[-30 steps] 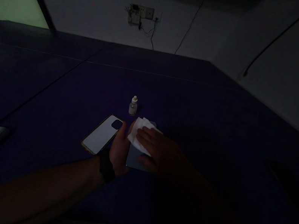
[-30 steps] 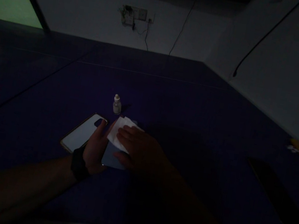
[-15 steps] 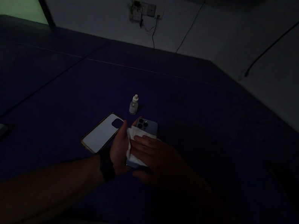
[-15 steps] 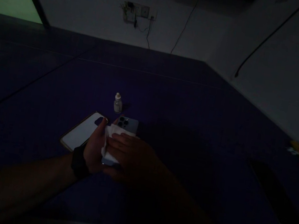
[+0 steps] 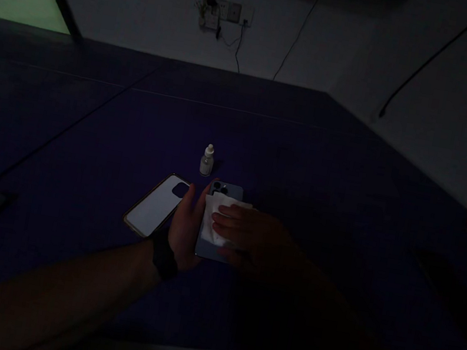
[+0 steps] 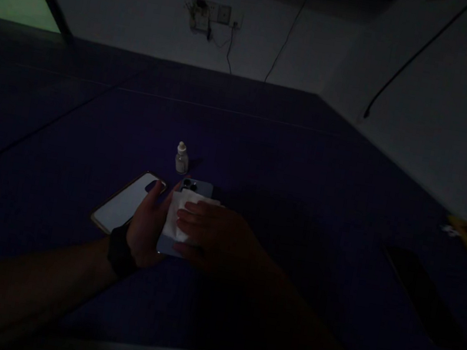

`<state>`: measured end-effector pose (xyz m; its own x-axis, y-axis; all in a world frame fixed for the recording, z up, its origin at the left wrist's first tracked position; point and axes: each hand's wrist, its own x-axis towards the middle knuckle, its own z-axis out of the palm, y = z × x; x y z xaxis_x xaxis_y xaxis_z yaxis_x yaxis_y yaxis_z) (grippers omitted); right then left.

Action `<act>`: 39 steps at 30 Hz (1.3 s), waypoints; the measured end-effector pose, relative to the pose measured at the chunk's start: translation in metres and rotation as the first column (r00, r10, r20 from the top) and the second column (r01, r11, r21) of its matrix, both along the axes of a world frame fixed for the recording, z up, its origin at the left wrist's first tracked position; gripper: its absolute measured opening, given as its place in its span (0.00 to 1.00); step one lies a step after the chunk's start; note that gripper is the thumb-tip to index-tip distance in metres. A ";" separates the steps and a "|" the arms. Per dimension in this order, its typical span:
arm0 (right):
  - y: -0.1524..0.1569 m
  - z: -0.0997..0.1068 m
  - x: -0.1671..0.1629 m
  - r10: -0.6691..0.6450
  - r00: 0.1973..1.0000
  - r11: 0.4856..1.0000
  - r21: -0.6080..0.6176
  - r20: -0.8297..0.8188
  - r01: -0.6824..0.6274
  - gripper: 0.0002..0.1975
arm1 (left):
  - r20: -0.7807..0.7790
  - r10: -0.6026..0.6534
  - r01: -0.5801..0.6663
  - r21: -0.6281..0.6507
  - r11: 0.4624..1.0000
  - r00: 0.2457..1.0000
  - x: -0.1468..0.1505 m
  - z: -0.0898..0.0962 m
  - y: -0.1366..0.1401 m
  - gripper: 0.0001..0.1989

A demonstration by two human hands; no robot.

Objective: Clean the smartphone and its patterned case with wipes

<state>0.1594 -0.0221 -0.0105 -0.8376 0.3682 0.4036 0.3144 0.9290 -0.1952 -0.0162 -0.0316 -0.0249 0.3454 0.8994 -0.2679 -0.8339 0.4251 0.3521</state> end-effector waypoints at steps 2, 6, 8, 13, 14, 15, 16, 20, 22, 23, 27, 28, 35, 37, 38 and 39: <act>-0.001 0.001 -0.001 0.047 0.998 0.999 -0.006 0.034 -0.047 0.23 | 0.004 -0.011 0.011 -0.014 1.000 1.000 0.000 0.001 -0.001 0.32; -0.002 0.002 -0.003 -0.035 0.996 0.998 0.053 0.076 0.031 0.27 | -0.008 -0.006 0.005 -0.044 0.999 1.000 0.001 0.004 -0.001 0.32; -0.001 0.002 -0.003 -0.037 0.997 0.998 0.054 0.073 0.033 0.24 | -0.013 0.020 -0.021 -0.032 0.999 1.000 0.001 0.003 -0.001 0.31; -0.004 0.003 -0.006 0.020 0.996 0.999 0.038 0.084 -0.023 0.26 | 0.031 -0.014 0.014 -0.012 1.000 0.999 -0.001 0.004 -0.002 0.31; -0.005 0.004 -0.006 0.016 0.997 0.999 0.037 0.079 -0.019 0.25 | 0.034 -0.011 0.012 -0.023 1.000 0.999 -0.001 0.005 -0.002 0.31; -0.006 0.005 -0.005 0.020 0.997 0.999 0.029 0.075 -0.022 0.24 | 0.031 -0.004 0.005 -0.036 0.999 0.999 -0.001 0.006 -0.002 0.32; -0.007 0.006 -0.004 0.041 0.997 0.999 0.014 0.068 -0.042 0.23 | 0.027 -0.001 0.002 -0.051 0.999 1.000 -0.001 0.007 -0.002 0.32; -0.010 0.011 0.000 0.147 0.987 0.989 -0.035 0.069 -0.145 0.21 | -0.012 -0.030 0.028 -0.099 0.995 0.999 0.000 0.010 -0.001 0.33; -0.011 0.011 0.001 0.143 0.988 0.989 -0.037 0.060 -0.141 0.21 | -0.022 -0.025 0.023 -0.086 0.996 0.999 0.000 0.010 -0.001 0.32; -0.011 0.011 0.001 0.137 0.990 0.990 -0.042 0.044 -0.136 0.20 | -0.022 -0.023 0.021 -0.075 0.997 1.000 0.000 0.009 -0.002 0.32; -0.012 0.010 -0.001 0.187 0.982 0.979 -0.081 0.025 -0.185 0.16 | 0.002 -0.073 0.073 -0.048 0.996 0.997 -0.003 0.003 -0.003 0.33; -0.012 0.010 -0.002 0.208 0.977 0.975 -0.088 0.046 -0.204 0.16 | 0.010 -0.082 0.083 -0.044 0.996 0.997 -0.004 0.002 -0.003 0.33; -0.001 0.008 0.007 0.221 0.958 0.956 -0.237 0.182 -0.175 0.27 | -0.019 -0.036 0.036 -0.019 0.999 0.999 -0.004 0.003 -0.002 0.33; -0.001 0.004 0.010 0.275 0.959 0.910 -0.338 0.063 -0.238 0.25 | -0.026 -0.059 0.059 -0.025 0.998 0.998 -0.003 0.005 -0.002 0.34; -0.002 0.003 0.011 0.296 0.955 0.878 -0.384 -0.030 -0.284 0.23 | -0.029 -0.065 0.064 -0.028 0.998 0.997 -0.003 0.005 -0.002 0.33; -0.003 0.003 0.011 0.302 0.945 0.844 -0.426 -0.124 -0.326 0.21 | -0.035 -0.063 0.062 -0.032 0.998 0.997 -0.002 0.005 -0.002 0.33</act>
<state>0.1707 -0.0250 -0.0079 -0.9215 0.2361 0.3084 -0.0008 0.7929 -0.6094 -0.0186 -0.0338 -0.0196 0.3907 0.8674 -0.3081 -0.7923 0.4873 0.3671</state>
